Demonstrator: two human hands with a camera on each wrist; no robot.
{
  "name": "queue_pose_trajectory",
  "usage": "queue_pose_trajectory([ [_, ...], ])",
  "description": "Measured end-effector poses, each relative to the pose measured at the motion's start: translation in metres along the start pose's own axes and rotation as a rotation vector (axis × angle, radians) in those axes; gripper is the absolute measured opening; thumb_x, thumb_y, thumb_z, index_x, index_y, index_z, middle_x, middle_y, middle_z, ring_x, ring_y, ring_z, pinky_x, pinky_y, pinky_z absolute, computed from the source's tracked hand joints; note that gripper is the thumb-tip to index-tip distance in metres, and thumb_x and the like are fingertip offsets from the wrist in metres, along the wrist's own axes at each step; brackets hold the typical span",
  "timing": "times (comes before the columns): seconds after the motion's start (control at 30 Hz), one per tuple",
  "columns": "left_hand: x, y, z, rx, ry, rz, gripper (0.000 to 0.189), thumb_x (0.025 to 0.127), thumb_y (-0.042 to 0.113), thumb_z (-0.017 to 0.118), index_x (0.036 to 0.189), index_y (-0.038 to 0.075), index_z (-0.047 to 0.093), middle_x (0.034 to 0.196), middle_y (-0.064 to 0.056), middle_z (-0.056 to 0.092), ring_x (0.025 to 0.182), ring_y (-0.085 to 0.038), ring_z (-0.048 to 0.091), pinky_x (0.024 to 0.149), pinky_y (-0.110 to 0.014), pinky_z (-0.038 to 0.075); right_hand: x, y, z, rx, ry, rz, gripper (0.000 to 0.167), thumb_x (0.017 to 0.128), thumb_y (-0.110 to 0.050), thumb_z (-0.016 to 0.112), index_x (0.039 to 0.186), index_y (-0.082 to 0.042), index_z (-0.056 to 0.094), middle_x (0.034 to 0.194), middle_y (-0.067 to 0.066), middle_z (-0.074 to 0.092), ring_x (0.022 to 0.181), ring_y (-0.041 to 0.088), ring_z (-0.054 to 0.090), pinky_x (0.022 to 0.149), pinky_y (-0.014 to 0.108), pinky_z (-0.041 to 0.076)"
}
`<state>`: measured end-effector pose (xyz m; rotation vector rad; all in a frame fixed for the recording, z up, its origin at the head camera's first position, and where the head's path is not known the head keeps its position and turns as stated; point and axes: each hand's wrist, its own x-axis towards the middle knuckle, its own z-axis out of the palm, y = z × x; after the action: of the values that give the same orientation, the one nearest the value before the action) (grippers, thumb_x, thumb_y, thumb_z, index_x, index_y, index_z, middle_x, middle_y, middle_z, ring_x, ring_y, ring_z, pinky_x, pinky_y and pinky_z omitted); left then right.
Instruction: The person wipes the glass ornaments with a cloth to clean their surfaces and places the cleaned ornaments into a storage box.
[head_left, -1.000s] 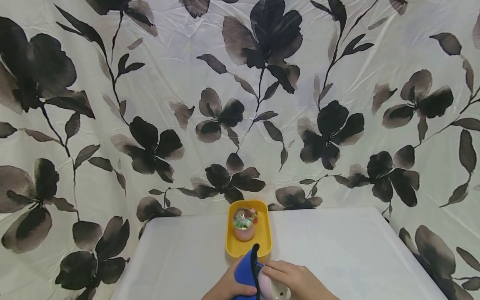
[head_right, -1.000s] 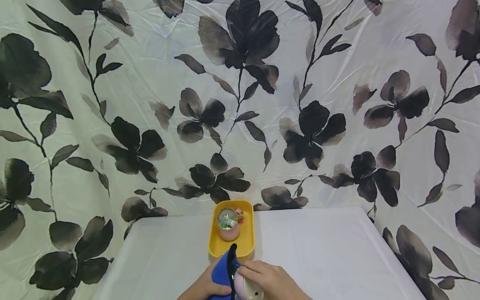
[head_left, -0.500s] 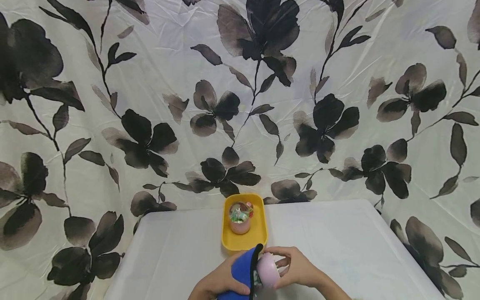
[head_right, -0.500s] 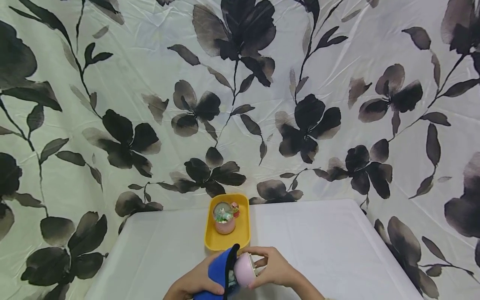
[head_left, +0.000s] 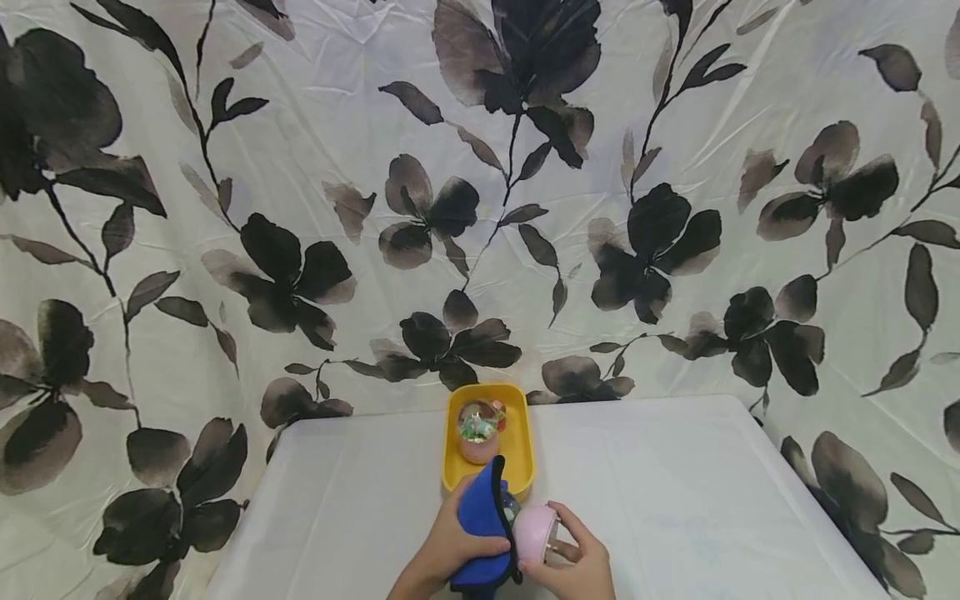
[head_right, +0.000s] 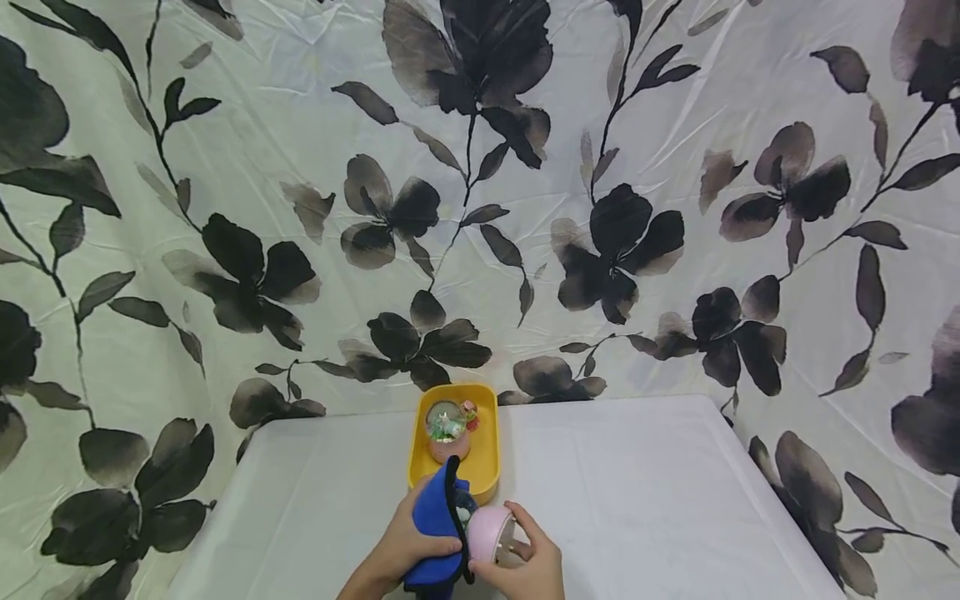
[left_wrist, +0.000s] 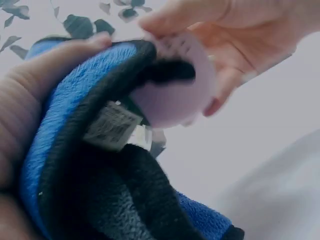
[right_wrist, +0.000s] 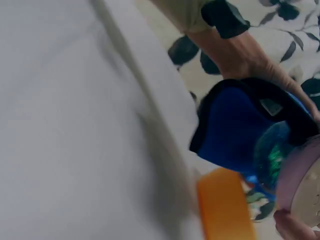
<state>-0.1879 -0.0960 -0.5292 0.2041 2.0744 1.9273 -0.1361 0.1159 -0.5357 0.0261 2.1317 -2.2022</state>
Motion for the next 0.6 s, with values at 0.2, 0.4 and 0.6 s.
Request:
queue_pose_trajectory([
  [0.2,0.002,-0.001,-0.001,0.005,-0.057,-0.027,0.088,0.070,0.020,0.087,0.143,0.024,0.038,0.125,-0.011,0.053,0.108,-0.030,0.053,0.085,-0.046,0.046,0.009,-0.026,-0.017,-0.494,-0.145,-0.502,0.083,0.064,-0.036,0.090,0.136,-0.014,0.053,0.132,0.011,0.057,0.107,0.030,0.061,0.065,0.025,0.055],
  [0.4,0.005,0.002,-0.005,0.017,-0.155,-0.009,0.084,0.070,0.017,0.086,0.141,0.027,0.042,0.125,-0.012,0.052,0.107,-0.032,0.052,0.084,-0.044,0.045,0.041,-0.050,-0.038,-0.429,-0.418,-0.476,0.077,0.062,-0.031,0.092,0.130,-0.018,0.059,0.125,0.000,0.061,0.102,0.018,0.063,0.066,0.028,0.055],
  [0.6,0.000,0.005,-0.008,0.036,-0.175,-0.061,0.084,0.072,0.018,0.085,0.142,0.028,0.041,0.126,-0.011,0.052,0.108,-0.032,0.051,0.085,-0.047,0.044,0.069,-0.029,-0.051,-0.011,-0.592,-0.059,0.068,0.071,-0.008,0.085,0.132,-0.005,0.056,0.125,0.016,0.058,0.095,0.032,0.067,0.074,0.043,0.056],
])
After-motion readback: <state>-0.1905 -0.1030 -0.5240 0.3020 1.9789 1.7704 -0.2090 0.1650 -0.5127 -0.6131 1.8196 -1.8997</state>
